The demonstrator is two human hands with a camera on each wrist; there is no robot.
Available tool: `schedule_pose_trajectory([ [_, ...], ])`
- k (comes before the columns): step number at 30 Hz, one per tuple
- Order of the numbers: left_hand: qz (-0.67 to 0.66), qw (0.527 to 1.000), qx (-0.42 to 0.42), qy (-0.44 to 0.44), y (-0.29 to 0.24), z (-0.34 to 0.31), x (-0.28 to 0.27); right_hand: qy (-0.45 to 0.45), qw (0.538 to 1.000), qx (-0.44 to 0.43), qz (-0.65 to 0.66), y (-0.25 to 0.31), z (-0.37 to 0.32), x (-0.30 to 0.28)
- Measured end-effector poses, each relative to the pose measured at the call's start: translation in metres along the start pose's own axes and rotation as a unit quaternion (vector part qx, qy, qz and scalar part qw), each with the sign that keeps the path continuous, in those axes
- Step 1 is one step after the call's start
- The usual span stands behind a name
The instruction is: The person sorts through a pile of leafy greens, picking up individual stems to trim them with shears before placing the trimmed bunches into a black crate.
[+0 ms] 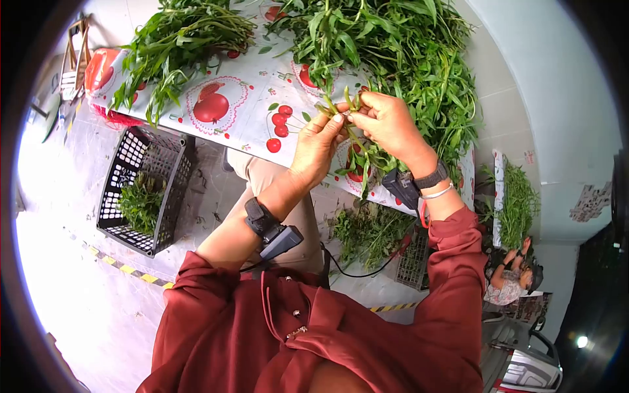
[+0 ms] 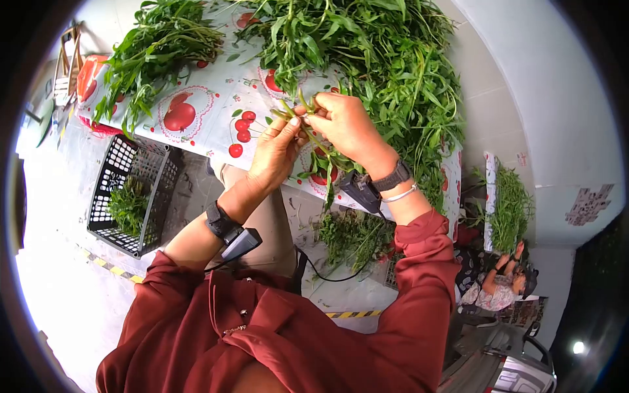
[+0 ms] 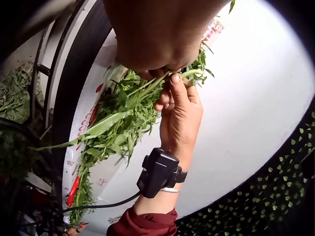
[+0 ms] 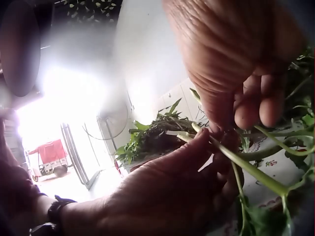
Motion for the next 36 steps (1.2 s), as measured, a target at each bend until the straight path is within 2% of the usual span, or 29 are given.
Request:
schedule_pose_trajectory([
  [1, 0.001, 1.0, 0.001, -0.014, -0.001, -0.001, 0.001, 0.015, 0.998, 0.042, 0.034, -0.003, -0.001, 0.003],
  [6, 0.01, 1.0, -0.016, -0.024, 0.003, 0.001, 0.0, -0.002, 0.996, 0.035, 0.081, -0.013, -0.002, 0.005],
  [8, 0.014, 0.999, -0.021, -0.04, 0.004, -0.001, -0.004, -0.021, 0.997, -0.003, 0.071, -0.01, -0.004, 0.002],
  [10, 0.016, 1.0, -0.015, -0.016, 0.003, 0.0, -0.001, -0.025, 0.998, 0.012, 0.058, -0.008, -0.005, 0.0],
  [12, 0.02, 1.0, -0.019, -0.014, 0.004, 0.0, -0.001, -0.04, 0.996, -0.055, -0.06, 0.003, -0.006, -0.004],
  [13, 0.024, 0.999, -0.023, -0.013, 0.005, 0.0, 0.0, -0.04, 0.996, -0.055, -0.06, 0.004, -0.006, -0.004],
  [15, 0.022, 0.999, -0.023, -0.014, 0.005, 0.0, -0.001, -0.065, 0.986, -0.11, -0.108, 0.018, -0.009, -0.006],
  [20, 0.025, 0.999, -0.029, -0.032, 0.008, 0.0, -0.007, -0.058, 0.973, -0.162, -0.156, 0.03, -0.011, 0.002],
  [22, 0.012, 0.999, -0.041, -0.025, 0.011, 0.0, -0.009, -0.051, 0.98, -0.142, -0.133, 0.028, -0.011, 0.004],
  [26, 0.0, 1.0, -0.028, -0.014, 0.007, -0.002, -0.003, -0.071, 0.958, -0.167, -0.223, 0.036, -0.018, 0.004],
  [29, -0.048, 0.998, -0.024, 0.015, 0.012, 0.003, -0.01, -0.036, 0.959, -0.138, -0.246, 0.031, -0.022, 0.012],
  [36, 0.01, 0.999, -0.043, 0.01, 0.01, 0.0, -0.002, -0.094, 0.941, -0.2, -0.254, 0.043, -0.036, 0.008],
])
Point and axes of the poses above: each hand's wrist, its own z-axis towards the middle knuckle, its own x-axis out of the palm, y = z × x, the point moved 10 cm from there along z, towards the middle knuckle, and after that the axes turned 1 degree about -y, right-handed, at the moved point
